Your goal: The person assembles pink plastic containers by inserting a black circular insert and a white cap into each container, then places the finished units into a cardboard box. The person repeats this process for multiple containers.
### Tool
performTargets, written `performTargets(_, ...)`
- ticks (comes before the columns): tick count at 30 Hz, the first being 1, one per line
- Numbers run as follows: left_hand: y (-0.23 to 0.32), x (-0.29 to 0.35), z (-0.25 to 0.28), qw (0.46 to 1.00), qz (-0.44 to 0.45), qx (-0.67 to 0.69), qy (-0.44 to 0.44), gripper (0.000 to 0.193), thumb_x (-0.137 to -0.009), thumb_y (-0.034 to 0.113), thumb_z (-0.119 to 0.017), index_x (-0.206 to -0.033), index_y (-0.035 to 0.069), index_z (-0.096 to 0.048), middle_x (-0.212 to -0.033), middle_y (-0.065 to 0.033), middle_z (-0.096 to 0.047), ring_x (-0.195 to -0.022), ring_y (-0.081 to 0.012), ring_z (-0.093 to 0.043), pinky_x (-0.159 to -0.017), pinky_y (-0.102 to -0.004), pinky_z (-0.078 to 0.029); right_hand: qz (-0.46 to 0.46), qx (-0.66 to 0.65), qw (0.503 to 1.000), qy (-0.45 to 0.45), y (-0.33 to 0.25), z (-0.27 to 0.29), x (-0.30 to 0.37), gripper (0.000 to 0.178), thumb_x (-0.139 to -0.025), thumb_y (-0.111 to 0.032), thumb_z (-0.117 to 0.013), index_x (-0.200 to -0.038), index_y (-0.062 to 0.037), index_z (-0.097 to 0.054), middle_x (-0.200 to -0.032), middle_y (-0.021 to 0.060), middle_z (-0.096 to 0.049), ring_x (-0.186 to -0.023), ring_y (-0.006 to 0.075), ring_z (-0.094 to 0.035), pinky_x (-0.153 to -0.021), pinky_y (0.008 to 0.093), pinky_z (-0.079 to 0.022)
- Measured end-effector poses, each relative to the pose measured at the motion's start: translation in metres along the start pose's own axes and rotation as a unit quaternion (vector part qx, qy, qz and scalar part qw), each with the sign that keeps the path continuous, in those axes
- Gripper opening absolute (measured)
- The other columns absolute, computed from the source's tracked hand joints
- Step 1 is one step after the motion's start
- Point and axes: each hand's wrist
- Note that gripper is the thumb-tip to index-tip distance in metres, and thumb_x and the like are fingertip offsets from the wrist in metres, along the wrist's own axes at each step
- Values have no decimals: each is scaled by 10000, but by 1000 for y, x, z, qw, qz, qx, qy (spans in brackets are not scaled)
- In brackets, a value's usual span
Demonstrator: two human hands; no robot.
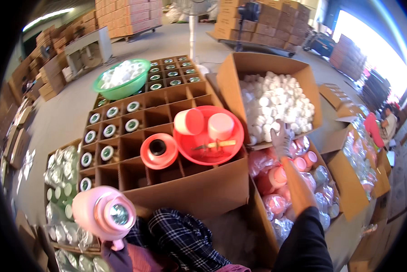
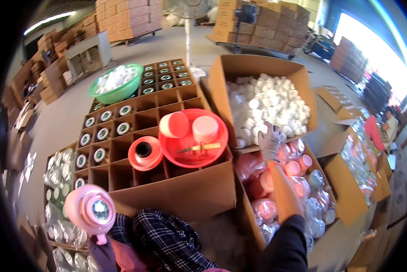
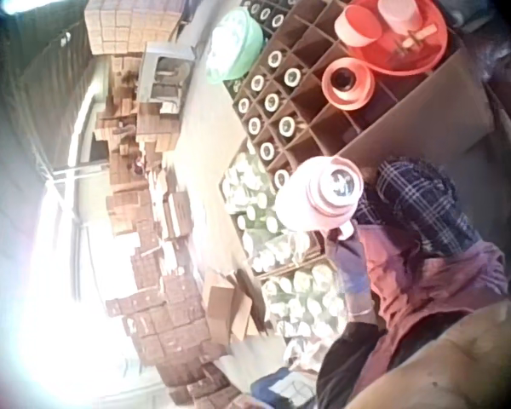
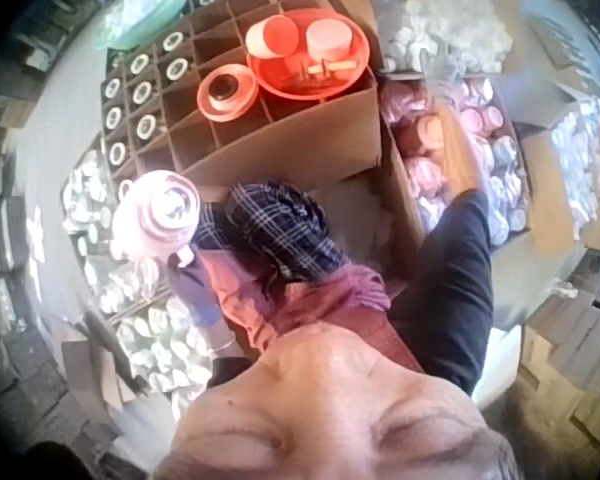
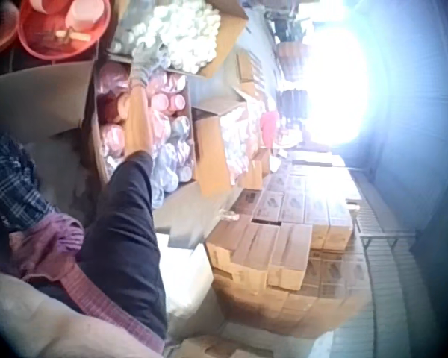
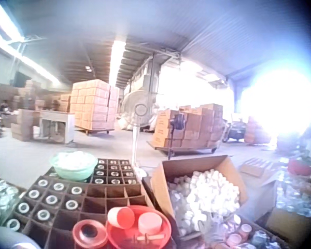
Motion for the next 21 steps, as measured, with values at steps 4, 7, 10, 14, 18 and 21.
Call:
performTargets(4,50,10,-47,929,150,337,35,272,-974,146,-464,-1128,-34,-597,-1103,-94,-644,-965,-186,-630,-865,-340,-543,69,-372,915,-143,-166,136,34,418,-749,-39,-707,-1141,-24,-563,-1097,178,-563,-1018,362,-570,-872,423,-488)
performTargets(7,54,15,-54,915,162,368,33,284,-983,149,-457,-1135,-27,-620,-1149,-106,-648,-1027,-195,-638,-883,-373,-561,210,-462,852,-127,-257,215,82,488,-703,-73,-796,-1126,-17,-560,-1082,155,-597,-958,330,-596,-837,410,-497)
performTargets(10,46,26,-44,913,139,383,-12,313,-974,147,-470,-1187,-28,-618,-1168,-110,-650,-1031,-217,-648,-865,-369,-580,266,-481,826,-124,-307,244,106,516,-679,-171,-862,-1098,-35,-593,-1095,122,-620,-888,301,-607,-791,391,-503)
performTargets(14,69,36,-61,926,162,340,33,420,-878,76,-540,-1293,27,-495,-1149,-81,-614,-1022,-195,-628,-812,-352,-565,260,-490,832,-37,-327,239,124,381,-777,-261,-788,-1082,-65,-671,-1192,128,-592,-992,306,-584,-904,457,-464)
performTargets(18,68,47,-56,926,168,339,8,298,-896,135,-519,-1188,96,-565,-1112,-95,-640,-991,-229,-650,-798,-387,-588,197,-586,785,-44,-365,258,133,540,-836,-201,-731,-1340,-85,-578,-1359,200,-460,-1136,353,-533,-991,480,-431)
performTargets(21,60,60,-53,941,163,293,56,370,-959,252,-517,-1249,25,-554,-1211,-148,-608,-1050,-283,-621,-876,-413,-566,206,-633,736,-122,-379,254,134,481,-827,-133,-726,-1282,-59,-587,-1256,177,-525,-1115,352,-541,-958,422,-457)
Point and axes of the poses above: each hand's wrist, its own x-axis away from the middle knuckle, its own z-axis out of the back of the hand, y = z × x
